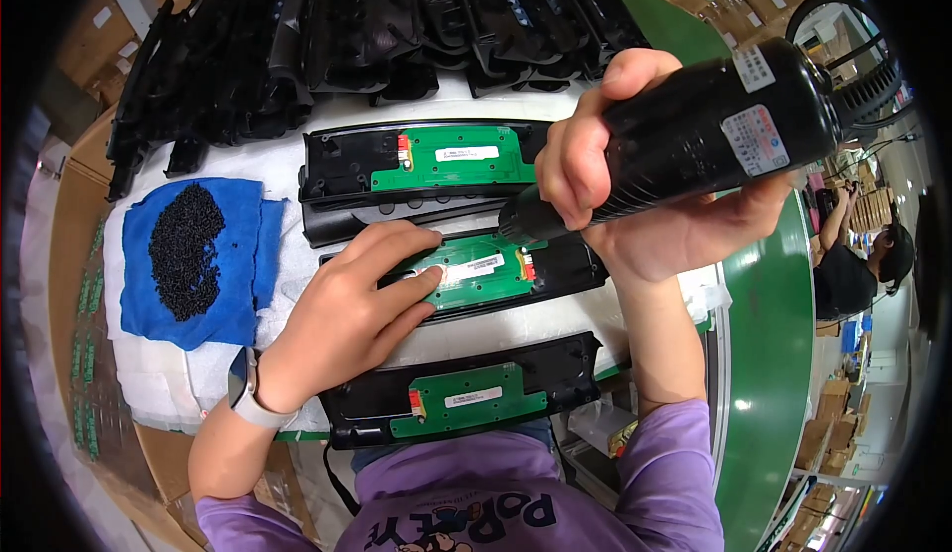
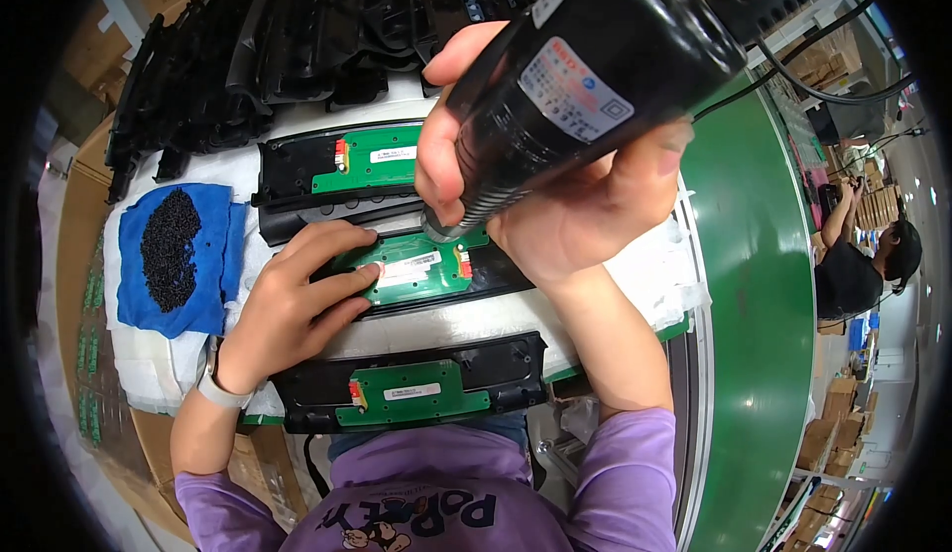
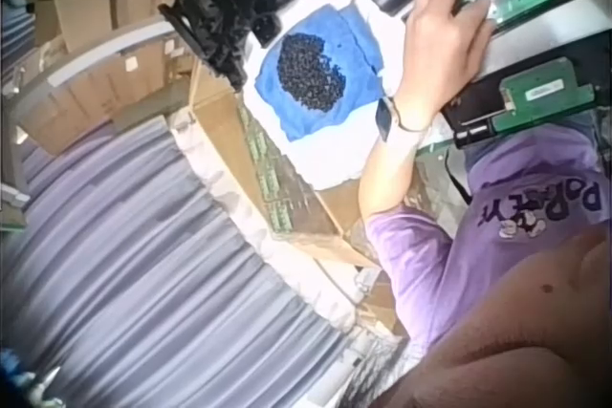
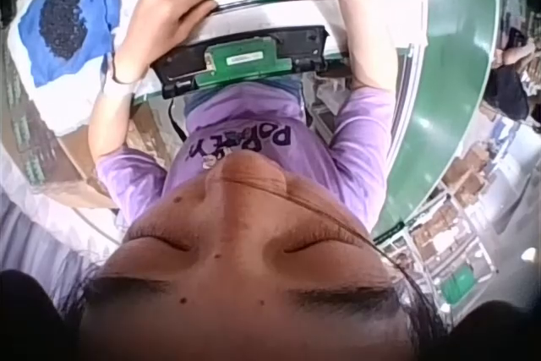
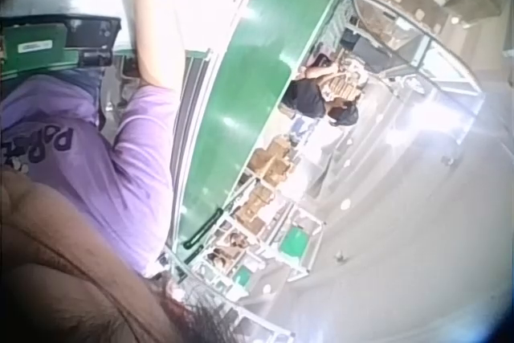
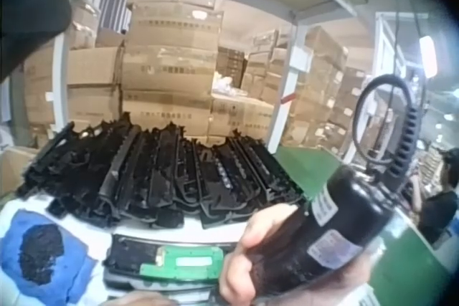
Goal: Installing green circuit boards onto black toner cartridge bodies and securing them with screws using an electric screwdriver.
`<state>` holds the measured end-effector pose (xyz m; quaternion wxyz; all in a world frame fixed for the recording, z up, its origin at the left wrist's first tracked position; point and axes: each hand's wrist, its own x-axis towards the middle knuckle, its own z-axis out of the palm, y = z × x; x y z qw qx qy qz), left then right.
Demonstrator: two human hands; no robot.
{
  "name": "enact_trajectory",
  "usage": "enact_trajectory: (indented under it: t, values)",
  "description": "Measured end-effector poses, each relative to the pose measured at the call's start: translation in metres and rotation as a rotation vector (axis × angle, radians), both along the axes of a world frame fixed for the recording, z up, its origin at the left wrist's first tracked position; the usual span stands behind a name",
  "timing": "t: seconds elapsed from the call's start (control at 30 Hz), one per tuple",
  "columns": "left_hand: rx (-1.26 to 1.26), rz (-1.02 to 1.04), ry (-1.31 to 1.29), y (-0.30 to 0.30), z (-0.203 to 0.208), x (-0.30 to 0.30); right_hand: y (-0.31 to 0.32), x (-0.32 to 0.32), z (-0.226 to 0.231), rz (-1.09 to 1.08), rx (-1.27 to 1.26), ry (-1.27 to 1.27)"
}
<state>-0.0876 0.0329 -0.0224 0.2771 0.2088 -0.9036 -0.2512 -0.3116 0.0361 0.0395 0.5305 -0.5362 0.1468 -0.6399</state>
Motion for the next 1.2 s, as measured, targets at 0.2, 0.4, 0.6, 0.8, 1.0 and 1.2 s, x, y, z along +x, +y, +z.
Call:
enact_trajectory:
  t: [0.2,0.4,0.6,0.8,1.0,1.2]
  values:
    - [-0.003,0.002,0.002,0.000,-0.001,-0.001,0.002,0.002,-0.001,-0.039,0.001,0.002]
    - [-0.009,0.006,0.001,0.001,0.000,0.000,0.001,0.005,0.003,-0.087,0.029,0.019]
    - [-0.060,0.000,0.021,-0.001,0.000,-0.001,-0.003,0.009,0.002,-0.089,0.101,0.003]
    - [-0.067,-0.009,0.030,-0.001,0.001,-0.002,-0.014,0.018,0.011,-0.233,0.237,0.235]
    - [-0.053,0.003,0.015,0.002,0.002,-0.002,-0.011,0.020,0.013,-0.294,0.242,0.248]
    - [-0.078,-0.014,-0.004,0.001,0.009,-0.005,-0.003,0.008,0.012,-0.245,0.208,0.085]
